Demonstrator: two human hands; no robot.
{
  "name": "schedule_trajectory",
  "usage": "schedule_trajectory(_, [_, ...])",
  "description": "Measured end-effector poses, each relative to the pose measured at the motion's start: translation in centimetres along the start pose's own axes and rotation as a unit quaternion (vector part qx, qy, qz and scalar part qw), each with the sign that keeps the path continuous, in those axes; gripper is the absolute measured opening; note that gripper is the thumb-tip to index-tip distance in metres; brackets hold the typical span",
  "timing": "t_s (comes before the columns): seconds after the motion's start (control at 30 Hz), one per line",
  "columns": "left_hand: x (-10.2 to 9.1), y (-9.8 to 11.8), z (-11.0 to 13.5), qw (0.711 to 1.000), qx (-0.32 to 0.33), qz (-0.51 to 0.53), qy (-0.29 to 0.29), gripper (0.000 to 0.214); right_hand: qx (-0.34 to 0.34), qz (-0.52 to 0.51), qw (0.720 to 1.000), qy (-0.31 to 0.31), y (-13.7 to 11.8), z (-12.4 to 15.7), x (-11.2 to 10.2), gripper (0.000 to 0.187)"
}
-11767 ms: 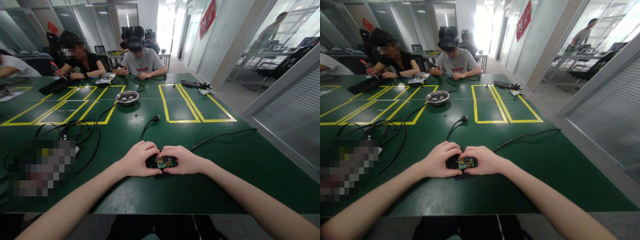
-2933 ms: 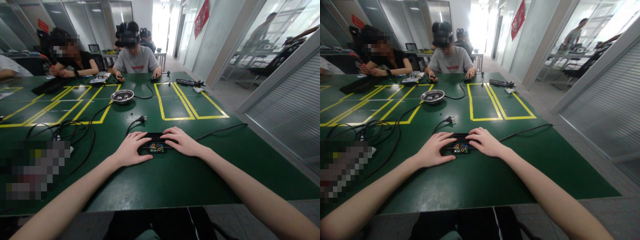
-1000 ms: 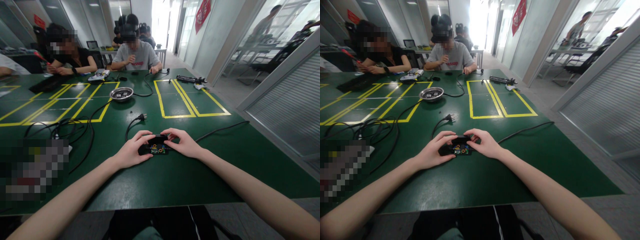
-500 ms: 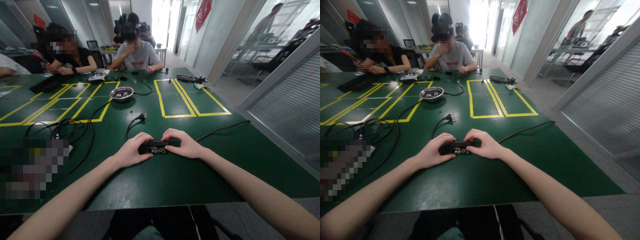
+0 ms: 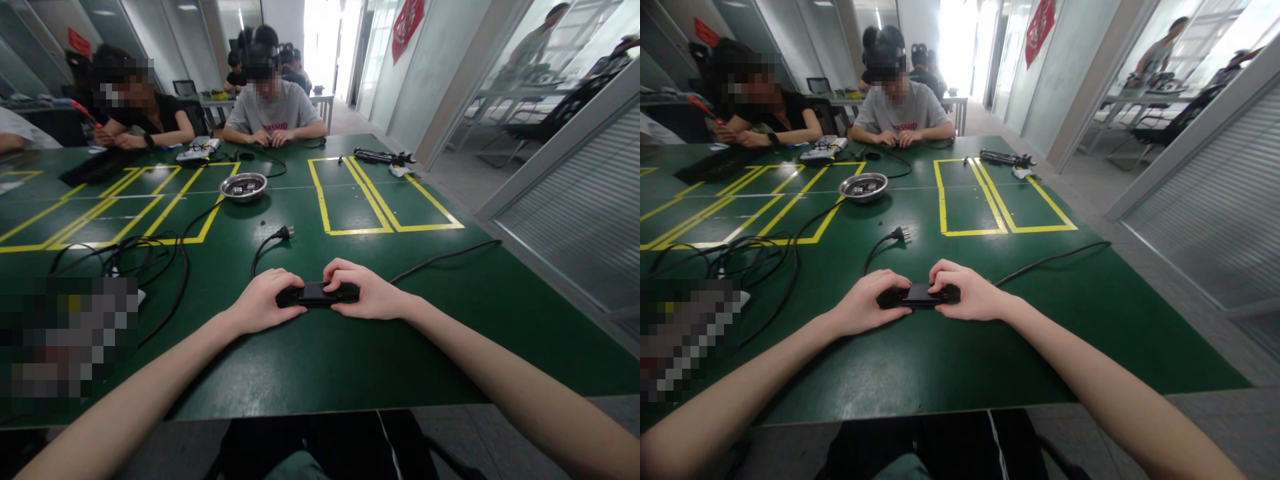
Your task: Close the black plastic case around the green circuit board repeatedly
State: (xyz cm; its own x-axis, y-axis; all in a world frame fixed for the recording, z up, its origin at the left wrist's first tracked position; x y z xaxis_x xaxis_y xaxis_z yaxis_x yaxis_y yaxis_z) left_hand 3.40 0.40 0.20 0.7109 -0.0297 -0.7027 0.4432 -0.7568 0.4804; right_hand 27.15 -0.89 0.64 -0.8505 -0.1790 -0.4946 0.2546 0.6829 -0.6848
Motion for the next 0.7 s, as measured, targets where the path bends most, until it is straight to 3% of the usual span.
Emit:
schedule_trajectory(0.2, [-0.1, 0.2, -0.1, 1.0, -0.001, -0.006, 0.01, 0.023, 0.007, 0.031, 0.999, -0.022, 0.0, 0.0, -0.1, 0.03])
schedule_trajectory(0.37, [0.0, 0.4, -0.3, 1.0, -0.008, -0.018, 0.006, 0.02, 0.013, 0.133, 0.991, -0.027, 0.1, -0.1, 0.5, 0.048])
schedule_trajectory(0.57, [0.3, 0.8, -0.2, 1.0, -0.024, -0.018, 0.004, 0.023, -0.017, 0.21, 0.977, -0.038, 0.2, -0.2, 1.6, 0.045])
schedule_trajectory(0.7, [0.7, 0.9, -0.2, 0.999, 0.005, -0.042, -0.006, 0.03, -0.028, 0.224, 0.973, -0.05, 0.3, -0.1, 1.5, 0.041])
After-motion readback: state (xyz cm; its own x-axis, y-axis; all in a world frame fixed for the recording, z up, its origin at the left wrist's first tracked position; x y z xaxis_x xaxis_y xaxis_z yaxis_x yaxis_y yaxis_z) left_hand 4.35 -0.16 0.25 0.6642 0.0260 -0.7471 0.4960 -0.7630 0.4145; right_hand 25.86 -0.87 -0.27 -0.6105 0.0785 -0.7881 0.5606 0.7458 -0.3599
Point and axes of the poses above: each hand's wrist, its own z-axis away from the middle knuckle, its own x-axis out of the palm, y = z × x, the point moved 3 cm from there along -z, towards the middle knuckle, and after that the axes turned 15 degrees about y, right-handed, at the moved point
